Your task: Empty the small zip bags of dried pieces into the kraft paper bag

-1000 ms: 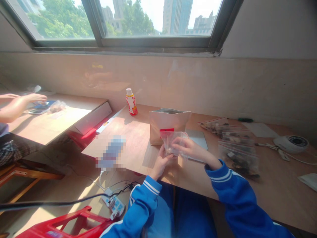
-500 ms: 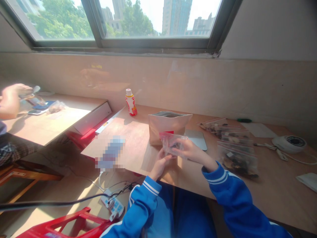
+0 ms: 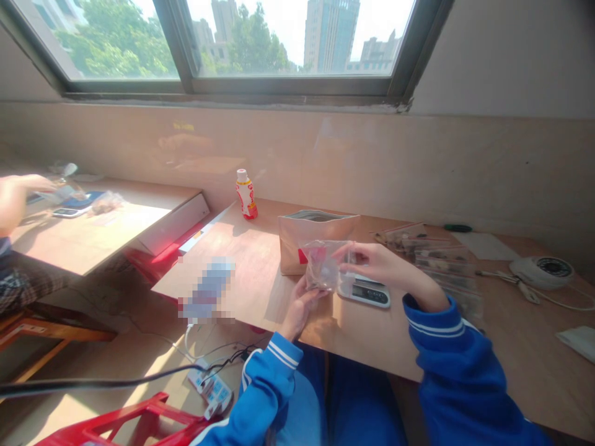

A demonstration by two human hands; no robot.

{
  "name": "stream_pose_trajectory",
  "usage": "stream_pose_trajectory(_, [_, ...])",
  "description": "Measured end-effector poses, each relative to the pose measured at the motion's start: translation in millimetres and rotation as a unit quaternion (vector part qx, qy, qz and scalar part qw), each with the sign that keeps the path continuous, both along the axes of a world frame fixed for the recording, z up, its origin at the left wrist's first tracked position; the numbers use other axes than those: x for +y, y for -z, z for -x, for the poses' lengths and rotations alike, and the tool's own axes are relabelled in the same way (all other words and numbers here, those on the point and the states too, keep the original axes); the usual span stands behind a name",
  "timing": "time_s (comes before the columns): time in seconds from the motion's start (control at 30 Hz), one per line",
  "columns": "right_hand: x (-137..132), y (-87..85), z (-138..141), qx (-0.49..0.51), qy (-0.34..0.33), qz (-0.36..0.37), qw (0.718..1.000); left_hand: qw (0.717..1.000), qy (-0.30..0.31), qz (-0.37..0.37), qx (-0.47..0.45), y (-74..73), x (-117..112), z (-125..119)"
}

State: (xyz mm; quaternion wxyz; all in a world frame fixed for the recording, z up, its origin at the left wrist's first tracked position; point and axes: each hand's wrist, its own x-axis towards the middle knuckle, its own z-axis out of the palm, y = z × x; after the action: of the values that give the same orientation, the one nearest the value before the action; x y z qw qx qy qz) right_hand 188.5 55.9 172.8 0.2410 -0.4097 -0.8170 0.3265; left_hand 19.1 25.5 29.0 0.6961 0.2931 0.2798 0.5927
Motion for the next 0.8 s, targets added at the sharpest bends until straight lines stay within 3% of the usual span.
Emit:
stream_pose_trajectory(0.1, [3.0,-19.7,-4.2,-0.048,-0.033,0.028,0.998,1.0,-0.004,-0.001,0.003,2.3,0.4,0.1])
stream_pose_trajectory(0.2, [3.2,-37.3,-5.6,-0.075,-0.015,-0.003,0.997,1.0,-0.013,-0.01,0.021,7.9,1.8,0.4])
stream_pose_trajectory(0.37, [5.7,-55.8,9.2,0.068,0.06,-0.116,0.989,0.998,-0.027,-0.019,0.054,23.4,5.5,2.5])
stream_pose_trajectory(0.5, [26.6,-44.2,34.9,0.167,0.092,-0.201,0.961,0.996,-0.03,-0.012,0.08,32.2,6.8,3.9])
stream_pose_trajectory(0.67, [50.2,-14.2,53.9,0.113,0.061,-0.229,0.965,0.993,-0.058,0.008,0.1,31.8,6.9,2.7])
stream_pose_trajectory(0.8, [48.7,-6.2,52.2,0.124,0.044,-0.248,0.96,0.994,-0.055,-0.014,0.092,32.1,8.2,1.2])
